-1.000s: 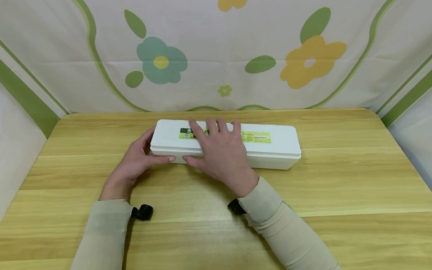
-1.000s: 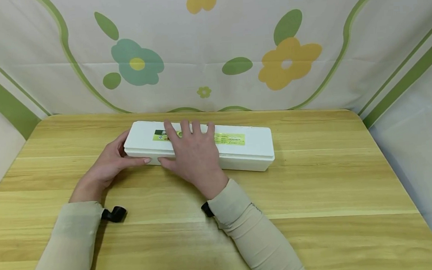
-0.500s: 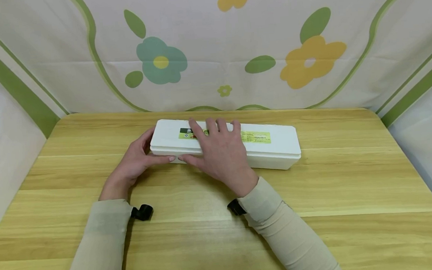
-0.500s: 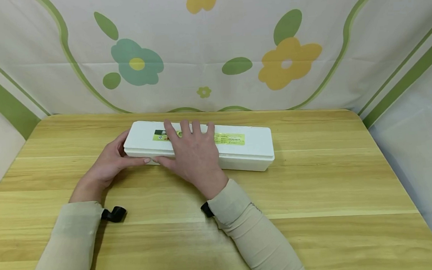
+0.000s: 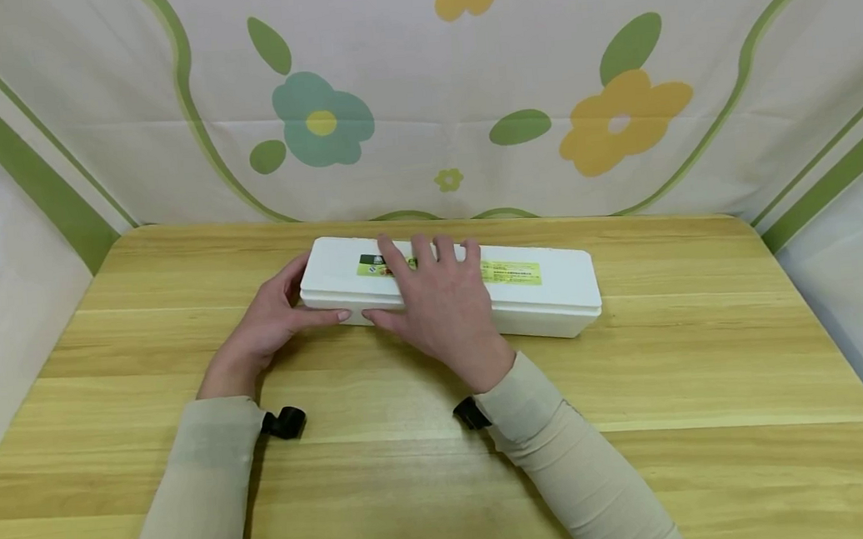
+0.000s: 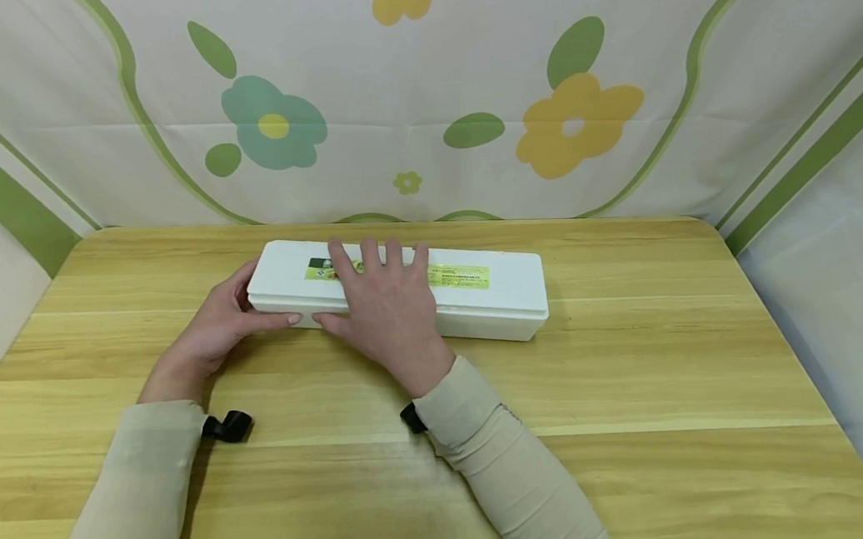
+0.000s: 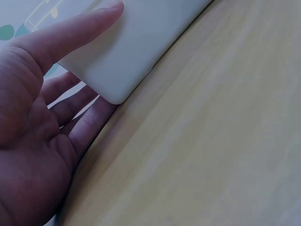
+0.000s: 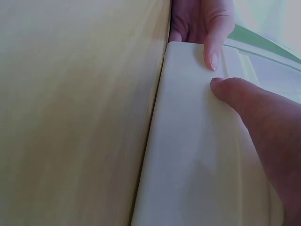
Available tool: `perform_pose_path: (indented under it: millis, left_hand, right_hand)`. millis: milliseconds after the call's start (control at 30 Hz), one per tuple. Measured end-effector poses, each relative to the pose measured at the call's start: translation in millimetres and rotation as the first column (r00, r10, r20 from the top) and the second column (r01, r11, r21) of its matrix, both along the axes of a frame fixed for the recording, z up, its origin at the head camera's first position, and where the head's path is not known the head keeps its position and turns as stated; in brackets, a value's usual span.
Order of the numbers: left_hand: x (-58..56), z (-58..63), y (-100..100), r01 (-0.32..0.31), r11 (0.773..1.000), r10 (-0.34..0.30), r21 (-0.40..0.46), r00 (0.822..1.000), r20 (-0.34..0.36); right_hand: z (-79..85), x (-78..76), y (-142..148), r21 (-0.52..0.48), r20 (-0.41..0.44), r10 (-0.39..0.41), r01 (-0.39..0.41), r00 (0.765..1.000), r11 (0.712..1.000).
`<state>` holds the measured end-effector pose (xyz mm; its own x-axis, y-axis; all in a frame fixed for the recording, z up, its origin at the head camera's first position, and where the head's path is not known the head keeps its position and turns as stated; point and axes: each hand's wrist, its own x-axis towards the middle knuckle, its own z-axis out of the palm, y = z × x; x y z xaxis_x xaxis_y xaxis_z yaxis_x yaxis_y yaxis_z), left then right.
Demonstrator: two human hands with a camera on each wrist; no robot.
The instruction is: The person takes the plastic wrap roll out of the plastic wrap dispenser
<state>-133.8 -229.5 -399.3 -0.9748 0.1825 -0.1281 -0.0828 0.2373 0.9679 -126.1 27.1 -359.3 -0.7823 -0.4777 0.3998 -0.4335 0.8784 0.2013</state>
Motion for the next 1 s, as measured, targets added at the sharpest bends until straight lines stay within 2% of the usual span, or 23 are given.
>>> perform_pose_path:
  millis: [233,500,833,1000]
  left_hand:
    - [0.1,0.7,0.8,-0.002,1.000,0.002,-0.003,1.000,0.005]
    - [0.3,0.3,0.8,0.000,1.000,0.000,-0.006,1.000,0.004]
    - [-0.3,-0.4,0.4,-0.004,1.000,0.004,-0.001,1.000,0.007]
    - [-0.3,-0.5,0.1,-0.003,1.000,0.003,-0.006,1.000,0.007]
  right_hand:
    - [3.4,1.7,-2.7,0.000,0.045,-0.013,0.013,0.999,1.000]
    - [4.4,2.3,-4.9,0.010,0.025,-0.018,0.018,1.000,1.000]
    - [8.0,2.4,-7.4,0.078,0.112,-0.041,0.033,0.993,0.996]
    - [7.3,2.7,-8.5,0.083,0.095,-0.038,0.030,0.995,0.996]
